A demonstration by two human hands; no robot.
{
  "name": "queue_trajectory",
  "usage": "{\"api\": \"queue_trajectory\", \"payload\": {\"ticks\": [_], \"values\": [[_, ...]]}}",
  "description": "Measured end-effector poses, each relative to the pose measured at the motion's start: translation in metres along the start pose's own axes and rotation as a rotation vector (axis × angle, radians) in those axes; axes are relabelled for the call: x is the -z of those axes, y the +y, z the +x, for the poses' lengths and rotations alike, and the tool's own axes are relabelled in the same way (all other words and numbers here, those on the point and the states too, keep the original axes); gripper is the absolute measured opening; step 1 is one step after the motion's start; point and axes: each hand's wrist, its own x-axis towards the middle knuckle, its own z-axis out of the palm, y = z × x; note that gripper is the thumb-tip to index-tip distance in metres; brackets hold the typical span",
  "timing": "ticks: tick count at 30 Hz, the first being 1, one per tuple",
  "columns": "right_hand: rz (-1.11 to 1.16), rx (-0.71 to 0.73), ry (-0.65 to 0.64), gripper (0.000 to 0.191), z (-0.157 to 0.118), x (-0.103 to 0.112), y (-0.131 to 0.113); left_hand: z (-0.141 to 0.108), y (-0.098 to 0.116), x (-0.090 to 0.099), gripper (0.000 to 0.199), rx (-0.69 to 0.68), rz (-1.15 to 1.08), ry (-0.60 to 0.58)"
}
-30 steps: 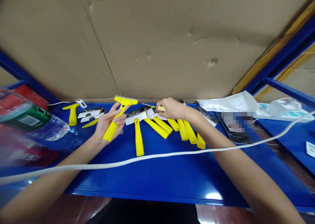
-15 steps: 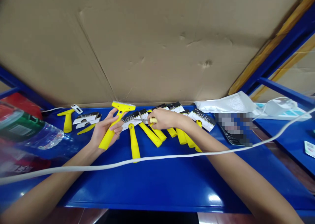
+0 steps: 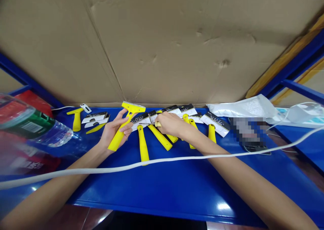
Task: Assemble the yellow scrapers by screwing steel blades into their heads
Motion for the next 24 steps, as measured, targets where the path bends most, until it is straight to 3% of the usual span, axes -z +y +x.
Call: {"api": "queue_trajectory", "payload": {"ticks": [6,12,17,24], "values": [[-0.028,0.033,-0.033,0.017,0.003,-0.003,0.004,-0.002,0.000,-0.001,0.071,0.029,-0.008,-0.021],[-0.066,0.070,-0.067,0.017,-0.001,-0.001,0.005,-0.003,0.002,0.001,0.069,0.059,-0.028,-0.097],[-0.082,0.078,-0.078,0.019,-0.002,-0.001,0.007,-0.006,0.007,0.004,0.071,0.068,0.007,-0.222],[-0.063,0.118,-0.098,0.023,-0.002,0.000,0.005,-0.007,0.011,0.013,0.071,0.117,0.081,-0.486]]}}
